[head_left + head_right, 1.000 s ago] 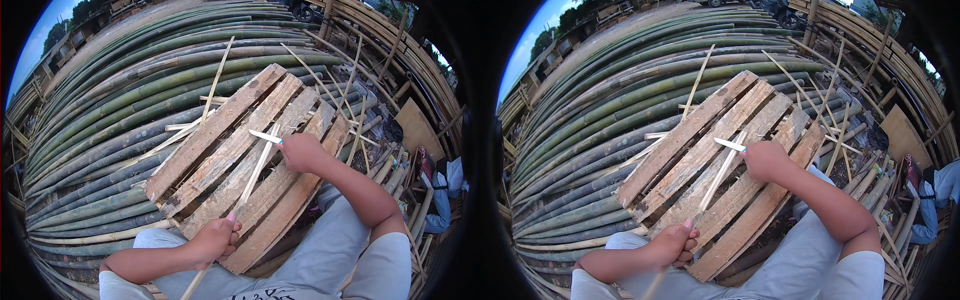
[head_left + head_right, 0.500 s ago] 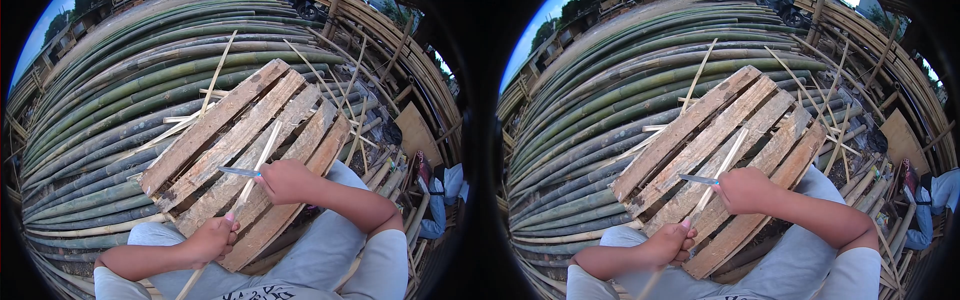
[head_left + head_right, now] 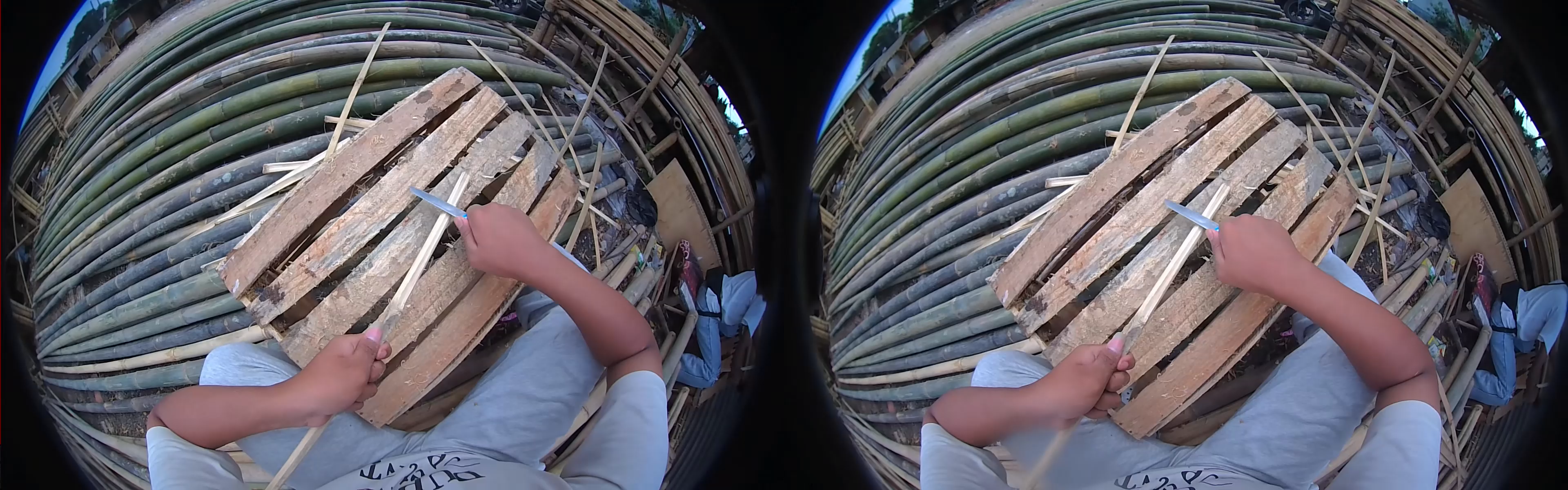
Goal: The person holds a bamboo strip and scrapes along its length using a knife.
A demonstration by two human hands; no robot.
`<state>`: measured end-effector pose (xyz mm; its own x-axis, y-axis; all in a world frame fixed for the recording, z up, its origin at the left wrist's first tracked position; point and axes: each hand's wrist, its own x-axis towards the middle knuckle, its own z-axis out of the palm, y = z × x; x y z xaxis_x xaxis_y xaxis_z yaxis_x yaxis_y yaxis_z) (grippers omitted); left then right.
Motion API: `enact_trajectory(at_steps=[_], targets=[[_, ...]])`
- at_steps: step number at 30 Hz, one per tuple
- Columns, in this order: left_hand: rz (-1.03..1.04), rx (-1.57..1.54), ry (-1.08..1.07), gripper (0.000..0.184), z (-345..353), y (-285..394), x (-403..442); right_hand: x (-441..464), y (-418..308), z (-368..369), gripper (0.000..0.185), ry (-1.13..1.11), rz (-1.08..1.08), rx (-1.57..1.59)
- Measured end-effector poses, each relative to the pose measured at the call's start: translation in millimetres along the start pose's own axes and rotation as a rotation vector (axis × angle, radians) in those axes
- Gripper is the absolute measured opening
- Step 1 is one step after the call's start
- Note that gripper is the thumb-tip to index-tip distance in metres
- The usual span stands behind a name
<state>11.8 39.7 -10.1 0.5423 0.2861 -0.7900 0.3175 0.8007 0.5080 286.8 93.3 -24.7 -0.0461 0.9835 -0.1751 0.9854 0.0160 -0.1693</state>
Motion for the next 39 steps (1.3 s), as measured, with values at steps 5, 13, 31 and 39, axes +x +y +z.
enact_trajectory(at_steps=[5, 13, 31, 39], targets=[[0.010, 0.011, -0.002, 0.039, -3, -5, 6, -40, -48, 8, 0.040, -0.116, -0.305, 0.095], [0.016, 0.000, -0.007, 0.039, 2, 0, 4, -24, -38, 4, 0.039, 0.019, -0.085, 0.021], [-0.005, 0.003, -0.008, 0.039, 1, -1, 1, -4, -4, -5, 0.045, -0.013, 0.070, -0.024], [0.027, 0.021, 0.033, 0.038, -2, -5, 5, -2, -11, -1, 0.044, 0.014, -0.023, -0.025]])
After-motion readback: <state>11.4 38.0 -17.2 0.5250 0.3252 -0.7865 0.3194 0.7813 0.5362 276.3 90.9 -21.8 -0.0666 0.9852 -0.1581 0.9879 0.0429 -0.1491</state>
